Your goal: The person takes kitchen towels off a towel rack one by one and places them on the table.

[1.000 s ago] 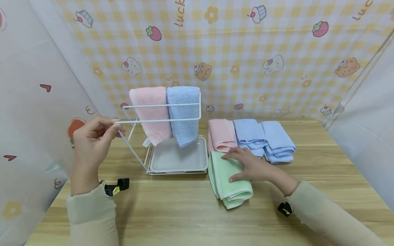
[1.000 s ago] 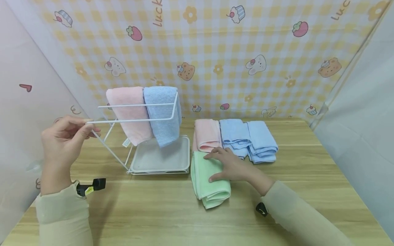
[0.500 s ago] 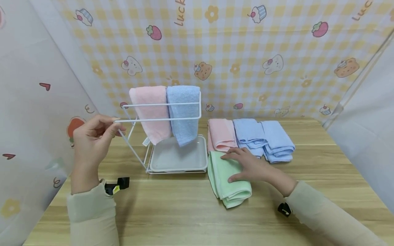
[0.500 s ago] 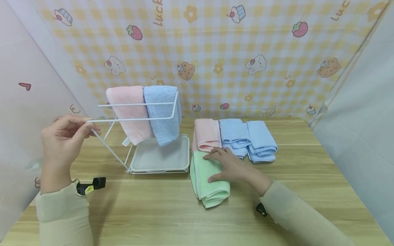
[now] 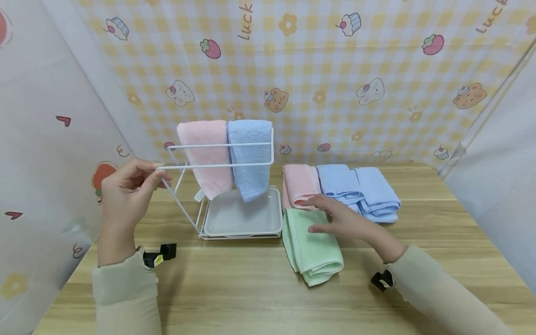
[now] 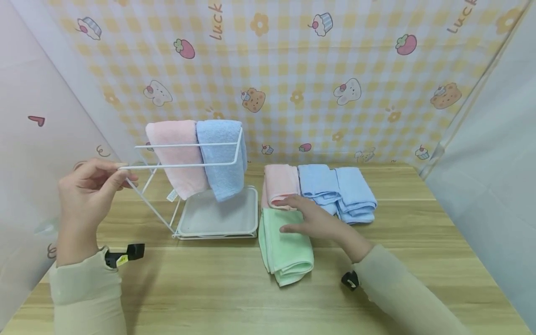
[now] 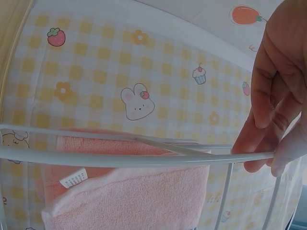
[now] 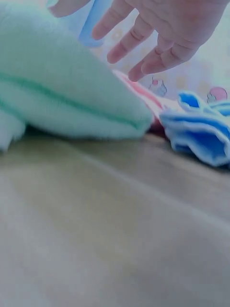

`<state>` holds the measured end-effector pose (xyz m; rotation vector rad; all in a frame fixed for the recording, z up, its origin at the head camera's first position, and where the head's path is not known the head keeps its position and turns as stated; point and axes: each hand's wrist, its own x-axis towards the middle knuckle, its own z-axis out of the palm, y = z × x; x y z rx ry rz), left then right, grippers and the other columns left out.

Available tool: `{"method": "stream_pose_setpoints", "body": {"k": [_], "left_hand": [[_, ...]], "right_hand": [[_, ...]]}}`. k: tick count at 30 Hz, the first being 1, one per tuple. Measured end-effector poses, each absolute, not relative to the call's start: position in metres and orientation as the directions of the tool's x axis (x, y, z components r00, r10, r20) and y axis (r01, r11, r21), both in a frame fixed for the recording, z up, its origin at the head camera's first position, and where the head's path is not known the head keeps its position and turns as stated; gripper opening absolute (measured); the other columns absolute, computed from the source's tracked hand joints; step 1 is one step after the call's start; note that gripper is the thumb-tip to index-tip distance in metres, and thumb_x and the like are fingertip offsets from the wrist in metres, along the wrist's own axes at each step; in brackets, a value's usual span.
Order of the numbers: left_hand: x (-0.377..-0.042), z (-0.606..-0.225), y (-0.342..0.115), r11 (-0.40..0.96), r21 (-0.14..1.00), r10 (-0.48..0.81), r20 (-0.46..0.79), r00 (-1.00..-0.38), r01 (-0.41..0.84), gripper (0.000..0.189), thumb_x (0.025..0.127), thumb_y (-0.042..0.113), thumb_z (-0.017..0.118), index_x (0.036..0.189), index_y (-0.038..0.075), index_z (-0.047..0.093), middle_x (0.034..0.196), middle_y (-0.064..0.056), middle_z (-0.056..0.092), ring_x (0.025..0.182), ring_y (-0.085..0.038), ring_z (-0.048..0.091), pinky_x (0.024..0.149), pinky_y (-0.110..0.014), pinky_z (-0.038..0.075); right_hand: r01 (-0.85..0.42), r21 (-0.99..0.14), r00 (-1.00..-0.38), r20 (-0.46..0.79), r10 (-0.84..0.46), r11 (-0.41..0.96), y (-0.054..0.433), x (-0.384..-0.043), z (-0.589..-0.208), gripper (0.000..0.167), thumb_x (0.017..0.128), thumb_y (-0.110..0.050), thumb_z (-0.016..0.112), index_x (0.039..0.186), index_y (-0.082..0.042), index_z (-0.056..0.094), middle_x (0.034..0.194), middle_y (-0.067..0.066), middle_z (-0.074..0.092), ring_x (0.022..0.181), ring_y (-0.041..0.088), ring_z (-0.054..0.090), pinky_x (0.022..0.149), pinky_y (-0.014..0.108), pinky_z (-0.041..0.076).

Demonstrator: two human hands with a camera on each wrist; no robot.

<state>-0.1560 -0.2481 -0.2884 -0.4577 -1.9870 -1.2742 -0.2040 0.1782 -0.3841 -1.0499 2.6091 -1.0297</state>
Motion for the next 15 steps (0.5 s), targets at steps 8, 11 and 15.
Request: {"method": "stream_pose_setpoints", "body": {"k": [8, 11, 15], "left_hand": [[-0.155, -0.290, -0.249, 0.461, 0.632, -0.081, 0.729, -0.679, 0.623, 0.006, 0.088, -0.010, 0.067, 0.091, -0.015, 0.066, 0.077, 0.018, 0.070, 0.063, 0.000, 0.066, 0.062, -0.010, 0.056], [-0.155, -0.290, -0.249, 0.453, 0.624, -0.080, 0.740, -0.668, 0.637, 0.005, 0.087, -0.012, 0.067, 0.090, -0.016, 0.066, 0.077, 0.017, 0.071, 0.063, 0.000, 0.066, 0.062, -0.010, 0.055], [-0.156, -0.290, -0.249, 0.433, 0.635, -0.085, 0.736, -0.672, 0.640, 0.008, 0.087, -0.010, 0.068, 0.091, -0.016, 0.066, 0.077, 0.014, 0.072, 0.063, 0.000, 0.066, 0.062, -0.010, 0.055]], "right_hand": [[-0.490, -0.764, -0.783, 0.174, -0.597, 0.421, 0.165, -0.219, -0.362, 0.051, 0.094, -0.016, 0.069, 0.141, -0.008, 0.052, 0.137, 0.018, 0.058, 0.122, 0.039, 0.056, 0.096, 0.056, 0.053], [-0.487, -0.786, -0.793, 0.215, -0.570, 0.381, 0.159, -0.226, -0.353, 0.048, 0.095, -0.012, 0.067, 0.140, -0.007, 0.052, 0.135, 0.020, 0.059, 0.121, 0.042, 0.057, 0.096, 0.054, 0.055], [-0.492, -0.808, -0.801, 0.274, -0.532, 0.324, 0.152, -0.235, -0.341, 0.046, 0.097, -0.011, 0.062, 0.141, -0.007, 0.051, 0.135, 0.016, 0.059, 0.122, 0.041, 0.057, 0.095, 0.049, 0.056]]}}
